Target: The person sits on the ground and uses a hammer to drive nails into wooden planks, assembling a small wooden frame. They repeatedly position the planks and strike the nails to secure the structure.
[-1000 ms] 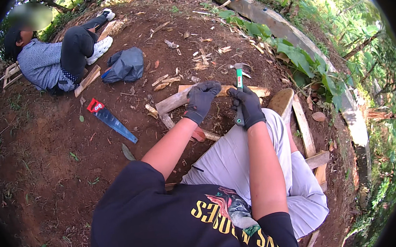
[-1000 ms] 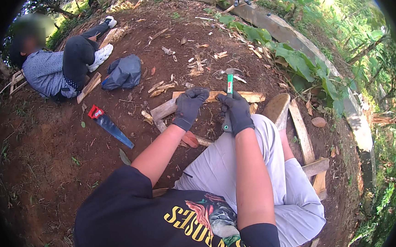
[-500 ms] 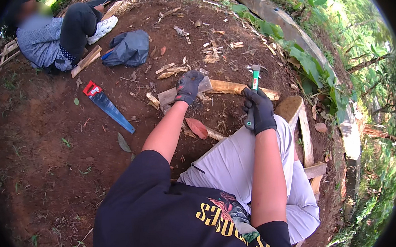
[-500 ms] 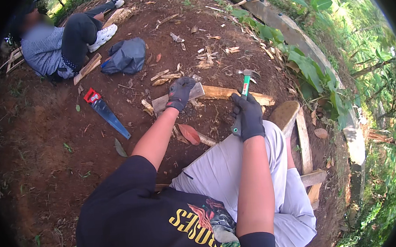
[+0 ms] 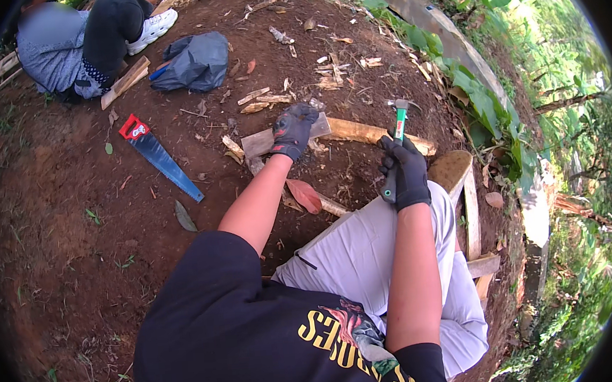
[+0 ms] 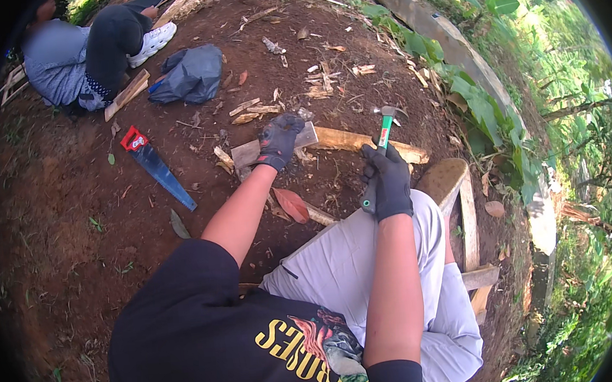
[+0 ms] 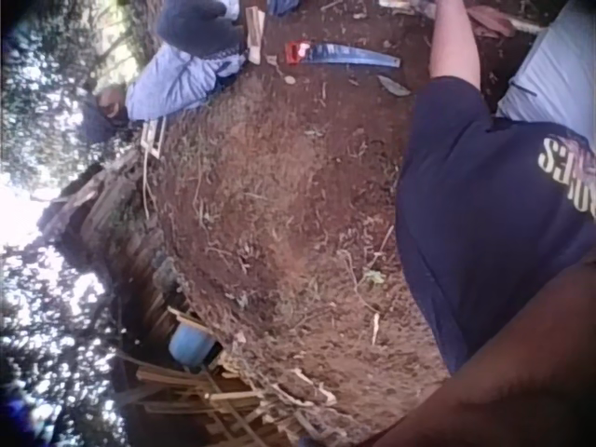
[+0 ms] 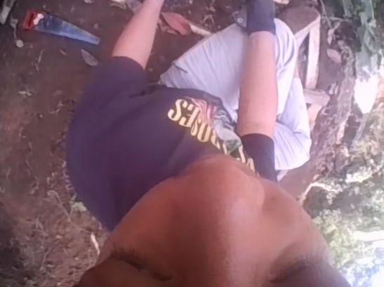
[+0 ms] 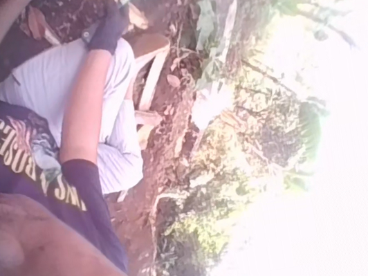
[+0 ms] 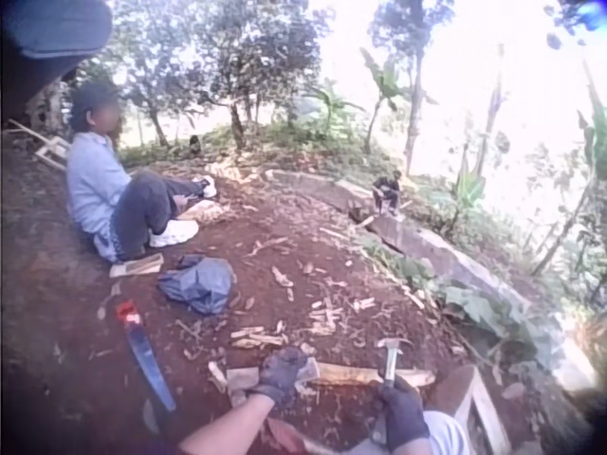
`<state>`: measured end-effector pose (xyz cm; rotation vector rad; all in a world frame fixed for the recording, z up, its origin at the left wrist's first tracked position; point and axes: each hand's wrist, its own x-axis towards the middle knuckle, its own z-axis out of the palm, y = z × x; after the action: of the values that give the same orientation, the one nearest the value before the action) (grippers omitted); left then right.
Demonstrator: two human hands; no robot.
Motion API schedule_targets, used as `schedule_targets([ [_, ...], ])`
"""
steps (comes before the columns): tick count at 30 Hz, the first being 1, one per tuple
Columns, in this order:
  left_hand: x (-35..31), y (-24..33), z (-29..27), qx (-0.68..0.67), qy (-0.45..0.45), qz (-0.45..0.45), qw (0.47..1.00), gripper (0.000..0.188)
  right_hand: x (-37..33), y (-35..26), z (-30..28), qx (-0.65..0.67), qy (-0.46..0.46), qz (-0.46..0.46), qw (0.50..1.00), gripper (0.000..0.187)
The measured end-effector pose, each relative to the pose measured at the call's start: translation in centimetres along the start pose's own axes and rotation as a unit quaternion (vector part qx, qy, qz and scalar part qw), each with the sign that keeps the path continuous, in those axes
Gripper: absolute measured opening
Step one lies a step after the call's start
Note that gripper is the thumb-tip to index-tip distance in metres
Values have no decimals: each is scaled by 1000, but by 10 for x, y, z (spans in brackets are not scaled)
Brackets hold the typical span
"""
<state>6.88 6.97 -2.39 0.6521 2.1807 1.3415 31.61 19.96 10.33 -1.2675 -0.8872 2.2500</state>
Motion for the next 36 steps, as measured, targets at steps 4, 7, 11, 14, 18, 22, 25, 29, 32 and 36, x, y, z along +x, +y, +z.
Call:
schedule_targets([
  [4,1,0,-4,71,8,22,997,27,0,0,2,-2,5,-6,1000,43],
  [7,3,-3,-1,78,21,7,997,29,1,1,-1,2,-3,-8,1000,49],
  [11,4,-5,0,69,15,1,997,29,3,2,-2,-9,-1,-11,1000,50],
  [14,4,-6,2,69,14,-2,998,30,2,3,-1,-7,4,-16,1000,46],
  [18,4,-6,4,107,28,23,994,31,3,4,-1,-30,9,-22,999,44],
  [22,5,-8,4,118,44,20,992,30,3,5,3,-31,9,-17,999,43],
  [25,2,3,9,121,37,10,992,29,5,6,-2,-32,13,-20,999,43],
  [29,3,-6,6,110,43,8,993,28,3,4,3,-27,12,-12,999,43],
  [32,4,-10,7,106,50,8,993,29,3,5,4,-27,13,-11,1000,43],
  [36,2,-6,8,111,44,5,993,30,3,5,4,-47,16,-15,999,43],
])
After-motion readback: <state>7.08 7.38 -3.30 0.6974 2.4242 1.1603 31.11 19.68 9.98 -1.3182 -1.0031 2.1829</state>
